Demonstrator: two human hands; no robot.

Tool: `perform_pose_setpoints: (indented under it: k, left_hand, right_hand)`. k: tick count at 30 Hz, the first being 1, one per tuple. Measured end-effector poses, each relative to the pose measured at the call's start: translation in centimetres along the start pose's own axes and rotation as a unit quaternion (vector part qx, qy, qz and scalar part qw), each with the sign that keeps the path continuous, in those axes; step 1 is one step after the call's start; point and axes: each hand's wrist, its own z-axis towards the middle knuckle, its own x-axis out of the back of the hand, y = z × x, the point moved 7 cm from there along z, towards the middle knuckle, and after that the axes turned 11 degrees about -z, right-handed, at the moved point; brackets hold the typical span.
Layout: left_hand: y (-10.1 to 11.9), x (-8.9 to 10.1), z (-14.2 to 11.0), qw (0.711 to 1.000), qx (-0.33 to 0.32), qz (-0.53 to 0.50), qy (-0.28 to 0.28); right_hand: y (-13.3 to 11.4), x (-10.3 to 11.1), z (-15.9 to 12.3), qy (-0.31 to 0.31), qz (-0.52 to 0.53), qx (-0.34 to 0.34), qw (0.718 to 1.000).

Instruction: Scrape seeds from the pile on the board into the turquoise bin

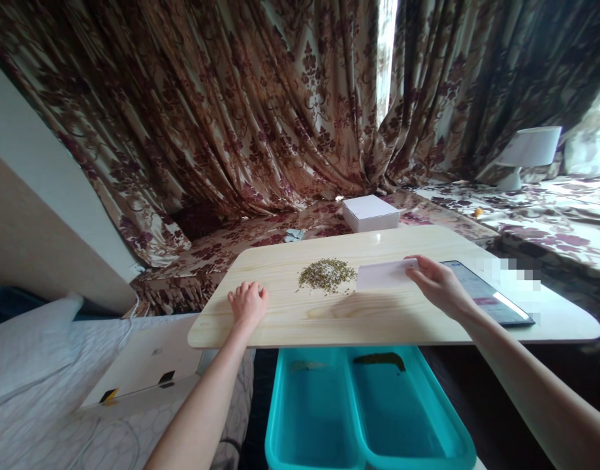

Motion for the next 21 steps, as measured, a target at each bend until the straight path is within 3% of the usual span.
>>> perform_pose_setpoints:
  k: [9, 15, 21]
  left_hand:
    - [0.0, 0.0, 0.1, 1.000, -0.004, 0.010, 0.000]
    - [0.1, 0.1, 0.0, 1.000, -0.001, 0.007, 0.000]
    - [0.1, 0.2, -0.1, 1.000, 0.000, 0.002, 0.000]
  right_hand:
    - [0.4, -3.0, 1.8, -0.023, 0.078, 0.003, 0.997]
    - [-0.4, -2.0, 1.4, -0.034, 0.049, 0.009, 0.998]
    - [0.3, -1.3, 1.4, -0.013, 0.058, -0.014, 0.998]
